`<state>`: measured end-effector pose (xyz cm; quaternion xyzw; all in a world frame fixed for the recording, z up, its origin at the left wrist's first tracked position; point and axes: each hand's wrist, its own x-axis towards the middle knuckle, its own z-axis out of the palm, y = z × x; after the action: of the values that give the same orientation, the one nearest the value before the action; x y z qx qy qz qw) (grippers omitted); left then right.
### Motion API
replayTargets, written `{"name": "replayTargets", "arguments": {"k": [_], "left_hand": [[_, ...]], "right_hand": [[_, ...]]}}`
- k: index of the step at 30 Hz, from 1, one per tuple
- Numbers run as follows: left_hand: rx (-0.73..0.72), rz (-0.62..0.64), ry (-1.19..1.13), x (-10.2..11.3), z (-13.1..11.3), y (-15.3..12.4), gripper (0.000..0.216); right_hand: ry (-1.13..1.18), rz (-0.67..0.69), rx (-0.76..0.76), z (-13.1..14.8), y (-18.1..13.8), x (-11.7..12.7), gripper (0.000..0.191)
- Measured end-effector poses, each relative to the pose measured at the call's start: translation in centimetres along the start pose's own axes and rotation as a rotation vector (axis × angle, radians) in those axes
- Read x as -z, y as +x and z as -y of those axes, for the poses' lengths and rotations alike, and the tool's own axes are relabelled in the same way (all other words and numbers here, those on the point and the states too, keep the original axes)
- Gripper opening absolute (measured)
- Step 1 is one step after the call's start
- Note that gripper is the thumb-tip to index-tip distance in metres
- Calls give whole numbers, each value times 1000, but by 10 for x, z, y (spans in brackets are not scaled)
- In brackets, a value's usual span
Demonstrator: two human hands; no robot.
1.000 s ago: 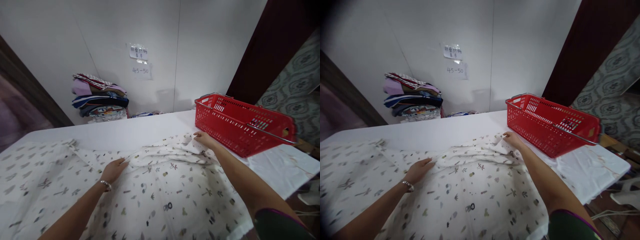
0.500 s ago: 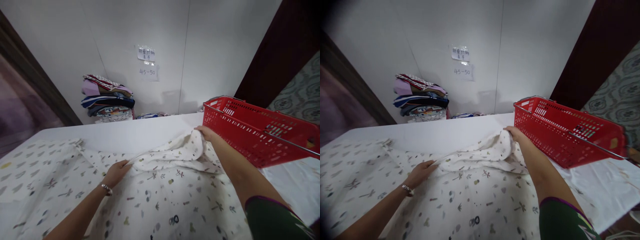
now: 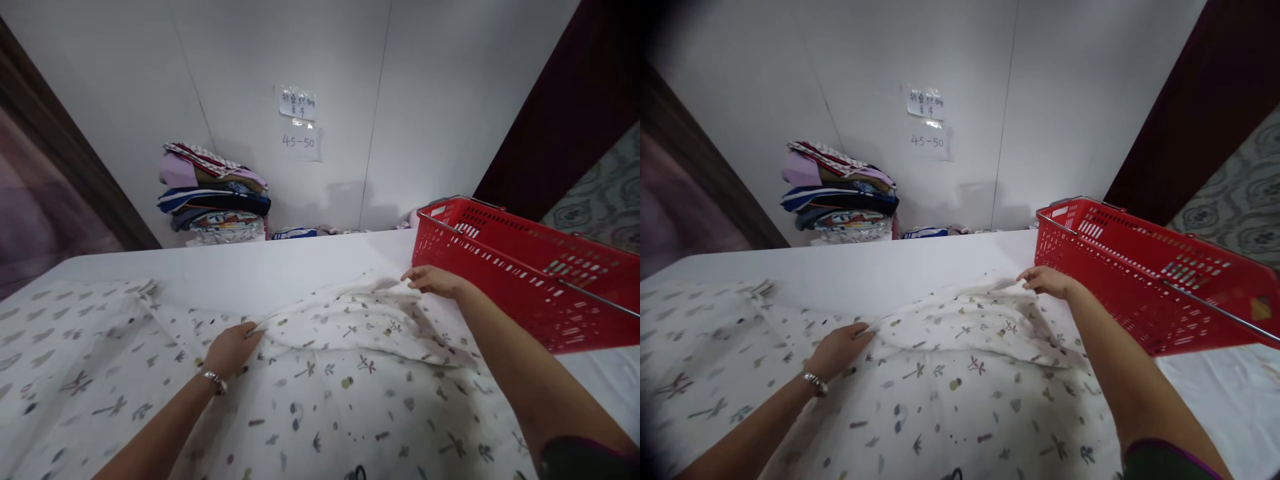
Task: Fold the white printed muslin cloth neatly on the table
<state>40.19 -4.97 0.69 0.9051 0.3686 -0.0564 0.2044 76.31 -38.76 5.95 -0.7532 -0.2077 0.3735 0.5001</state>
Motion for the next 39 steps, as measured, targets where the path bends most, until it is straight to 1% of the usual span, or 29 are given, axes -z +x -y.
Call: {"name": "replayTargets", "arguments": {"k": [1,2,3,4,6,8,10,12,14,18,22,28,32,35,39], "left_hand": [[-7,-2,2,-1,1,0,30],[-10,-5,4,-1,1,0,30],[-7,-11,11,-2,1,0,30],[-2,-18,23,-3,1,0,30],[14,-31,51,-4,-1,0,30],[24,-46,66,-4,-1,0,30],[28,-53,58,-5,-1,-1,30],[29,-55,48,-6,0,-2,30],[34,-51,44,-8,2,-1,30],[35,-58,42,-10,4,1,30],[55,-47,47,-10,3,2,31],[36,-48,22,-9,1,0,30],[24,-57,43,-10,2,0,30],[32,-55,51,-11,4,0,31],[40,-51,61,-11,3,-1,30]], "right_hand": [[-13,92,43,5,-11,3,34],[-20,153,84,11,-18,5,36],[-26,180,123,16,-22,6,38],[-36,160,152,20,-21,5,38],[-91,46,186,23,-4,-2,35],[-183,-116,200,22,27,-13,30],[-245,-241,196,15,63,-25,30],[-284,-299,183,5,94,-35,30],[-328,-335,167,-6,118,-42,27],[-452,-423,127,-29,144,-46,23],[-590,-457,115,-37,155,-41,16],[-717,-450,125,-29,160,-40,17],[-723,-442,147,-24,156,-43,12],[-694,-429,168,-23,151,-44,15],[-657,-368,172,-22,148,-45,17]]}}
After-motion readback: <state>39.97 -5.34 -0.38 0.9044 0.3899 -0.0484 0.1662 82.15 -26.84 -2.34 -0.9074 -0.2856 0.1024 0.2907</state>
